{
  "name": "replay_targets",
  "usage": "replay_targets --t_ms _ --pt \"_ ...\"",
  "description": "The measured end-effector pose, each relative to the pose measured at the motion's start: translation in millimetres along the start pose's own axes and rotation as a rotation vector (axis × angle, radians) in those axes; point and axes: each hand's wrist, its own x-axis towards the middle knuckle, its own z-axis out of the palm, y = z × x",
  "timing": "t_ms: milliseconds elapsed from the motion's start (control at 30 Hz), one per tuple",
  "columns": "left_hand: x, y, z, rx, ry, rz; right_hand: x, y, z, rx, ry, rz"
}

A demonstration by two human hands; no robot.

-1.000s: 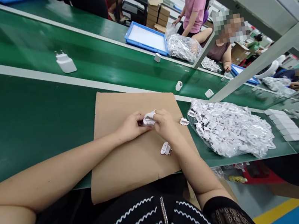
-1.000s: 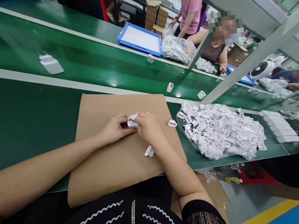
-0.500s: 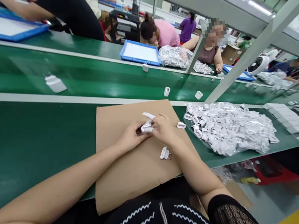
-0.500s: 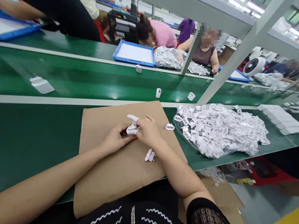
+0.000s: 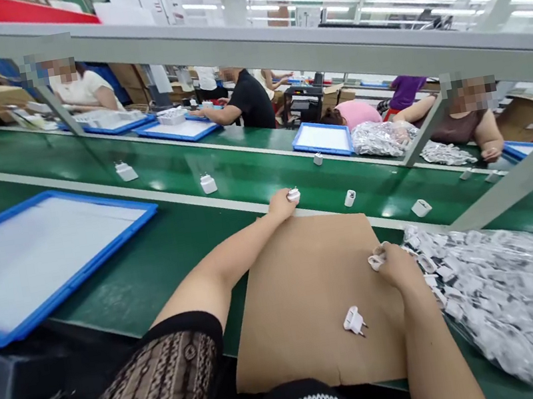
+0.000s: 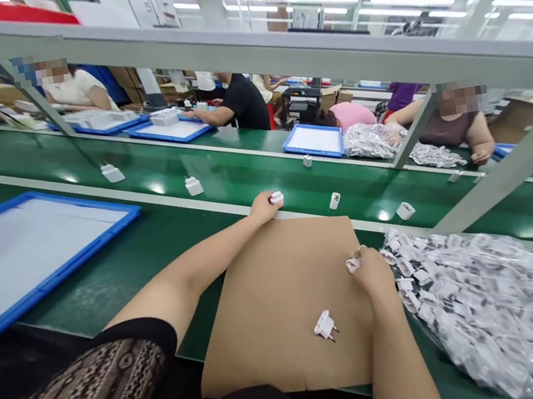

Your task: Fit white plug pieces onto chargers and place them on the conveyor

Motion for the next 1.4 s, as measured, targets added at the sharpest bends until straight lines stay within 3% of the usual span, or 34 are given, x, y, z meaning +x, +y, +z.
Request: replay_targets --t_ms 167,267,333,367,400,467,533,633,733,867,1033,1133,1233,1333,1400 --pt "18 -10 -1.7 0.044 0.049 -0.096 4 -17 23 0.292 0.123 -0.171" --pt "12 -3 2.4 0.084 0.215 -0.164 1 -29 29 0.466 0.151 -0.228" --pt "6 9 11.1 0.106 0.354 -0.097 -2 -35 28 0.485 0.141 -0.250" --pt "3 17 17.5 0.110 0.359 -0.022 -4 -38 26 0.484 0.124 -0.253" --pt "1 27 25.3 0.112 0.307 0.064 -5 -40 25 0.486 0.103 -0.252" --pt "1 48 45.0 0.108 0.091 0.195 -7 -43 22 0.501 0.058 -0.239" --pt "3 70 67.8 0.103 -0.087 0.220 -8 -44 23 0.519 0.052 -0.224" --pt "10 98 99.0 0.104 -0.169 0.150 -6 -43 29 0.528 0.091 -0.223" --pt "16 112 113.3 0.109 -0.187 0.075 -1 -39 37 0.570 0.139 -0.265" --pt "14 113 100.7 0.102 -0.175 0.084 4 -33 40 0.615 0.176 -0.281" --pt "-21 96 63.8 0.038 -0.222 0.254 4 -33 36 0.745 0.264 -0.235" --pt "-52 68 41.9 -0.025 -0.297 0.363 9 -35 37 1.122 0.181 -0.107" --pt "-90 37 22.6 -0.059 -0.348 0.516 13 -38 38 1.398 0.025 -0.072" --pt "-131 20 11.2 -0.128 -0.450 0.526 12 -41 38 1.532 -0.060 -0.101" --pt "-153 15 9.5 -0.204 -0.470 0.460 10 -44 37 1.552 -0.078 -0.098"
